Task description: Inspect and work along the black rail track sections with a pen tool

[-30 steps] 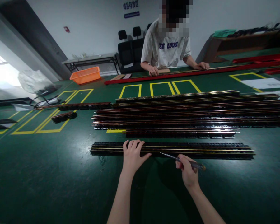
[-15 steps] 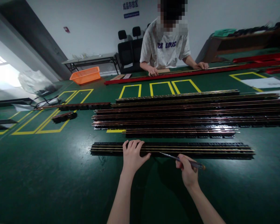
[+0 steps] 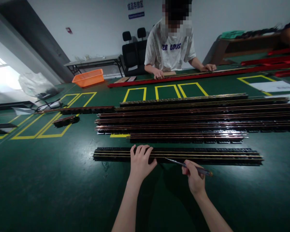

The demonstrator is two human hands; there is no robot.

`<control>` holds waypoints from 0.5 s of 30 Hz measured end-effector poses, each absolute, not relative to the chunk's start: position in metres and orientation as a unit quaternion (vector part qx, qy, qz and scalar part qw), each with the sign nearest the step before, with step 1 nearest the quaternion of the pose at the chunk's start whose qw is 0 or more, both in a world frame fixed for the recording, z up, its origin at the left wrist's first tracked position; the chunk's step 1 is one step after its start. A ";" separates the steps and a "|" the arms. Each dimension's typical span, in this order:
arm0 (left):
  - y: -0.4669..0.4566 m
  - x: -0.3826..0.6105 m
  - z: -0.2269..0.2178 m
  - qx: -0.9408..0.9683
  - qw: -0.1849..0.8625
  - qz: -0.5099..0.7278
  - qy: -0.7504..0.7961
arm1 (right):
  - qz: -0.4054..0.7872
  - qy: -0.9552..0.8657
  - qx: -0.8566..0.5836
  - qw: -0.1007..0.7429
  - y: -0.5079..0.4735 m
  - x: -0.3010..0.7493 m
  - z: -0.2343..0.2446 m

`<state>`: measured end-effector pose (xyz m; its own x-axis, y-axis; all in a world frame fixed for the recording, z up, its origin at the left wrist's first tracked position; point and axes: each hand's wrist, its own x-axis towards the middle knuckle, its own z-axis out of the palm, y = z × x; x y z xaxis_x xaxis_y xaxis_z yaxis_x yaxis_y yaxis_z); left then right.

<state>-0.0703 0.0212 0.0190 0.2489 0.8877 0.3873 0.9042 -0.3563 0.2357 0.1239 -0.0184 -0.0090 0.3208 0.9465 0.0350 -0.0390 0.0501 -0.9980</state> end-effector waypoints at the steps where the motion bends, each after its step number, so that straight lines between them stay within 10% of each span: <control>1: 0.021 -0.070 0.019 -0.790 0.016 -0.233 -0.567 | 0.411 -0.413 -0.551 0.597 -0.019 0.124 -0.009; 15: 0.024 -0.076 0.018 -0.783 0.011 -0.239 -0.574 | 0.405 -0.430 -0.545 0.595 -0.019 0.125 -0.005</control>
